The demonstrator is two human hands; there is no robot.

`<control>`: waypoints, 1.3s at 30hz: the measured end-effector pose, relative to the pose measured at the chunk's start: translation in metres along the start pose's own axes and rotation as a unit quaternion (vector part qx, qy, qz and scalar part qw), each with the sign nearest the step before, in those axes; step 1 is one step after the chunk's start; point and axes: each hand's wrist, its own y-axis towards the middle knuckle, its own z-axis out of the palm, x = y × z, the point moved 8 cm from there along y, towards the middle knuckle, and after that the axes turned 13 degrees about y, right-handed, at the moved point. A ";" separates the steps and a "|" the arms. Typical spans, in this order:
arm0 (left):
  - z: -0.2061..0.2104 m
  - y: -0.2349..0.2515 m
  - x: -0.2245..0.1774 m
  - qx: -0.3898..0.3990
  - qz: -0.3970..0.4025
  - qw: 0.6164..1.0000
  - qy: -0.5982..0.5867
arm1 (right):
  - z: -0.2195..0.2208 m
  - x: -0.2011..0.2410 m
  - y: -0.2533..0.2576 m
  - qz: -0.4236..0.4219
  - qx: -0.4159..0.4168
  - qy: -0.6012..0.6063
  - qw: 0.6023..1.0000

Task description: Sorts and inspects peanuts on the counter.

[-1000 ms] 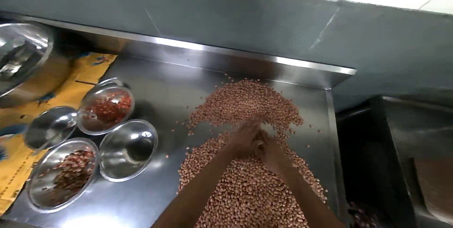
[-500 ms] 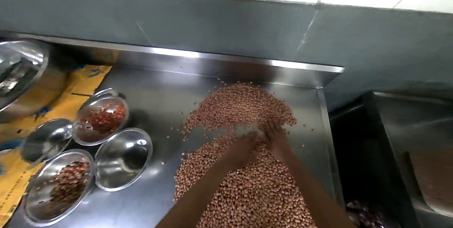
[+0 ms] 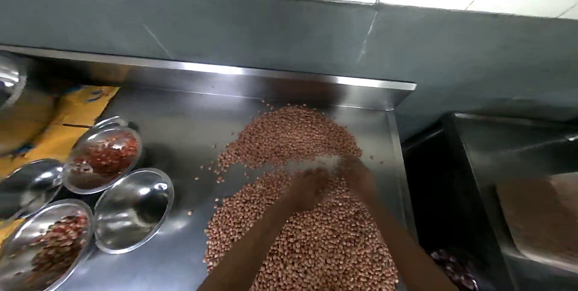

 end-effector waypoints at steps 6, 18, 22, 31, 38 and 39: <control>-0.017 -0.007 -0.003 -0.018 -0.032 0.998 -0.048 | 0.024 -0.033 0.058 -0.007 0.051 -0.120 0.991; -0.008 0.050 0.008 -0.055 0.039 0.997 0.046 | 0.043 -0.017 -0.033 -0.024 0.175 0.011 0.984; 0.002 0.028 -0.005 0.004 0.042 0.999 0.020 | -0.007 -0.030 -0.025 -0.058 -0.044 0.081 0.994; -0.006 0.008 -0.017 -0.014 0.021 0.999 -0.023 | -0.014 -0.057 0.095 -0.068 0.018 -0.058 0.996; -0.049 0.047 0.013 -0.104 -0.033 0.994 -0.006 | 0.035 -0.050 0.044 -0.124 0.083 -0.117 0.982; -0.047 0.053 0.016 -0.122 -0.024 0.992 0.015 | 0.037 -0.047 0.034 -0.132 0.092 -0.117 0.980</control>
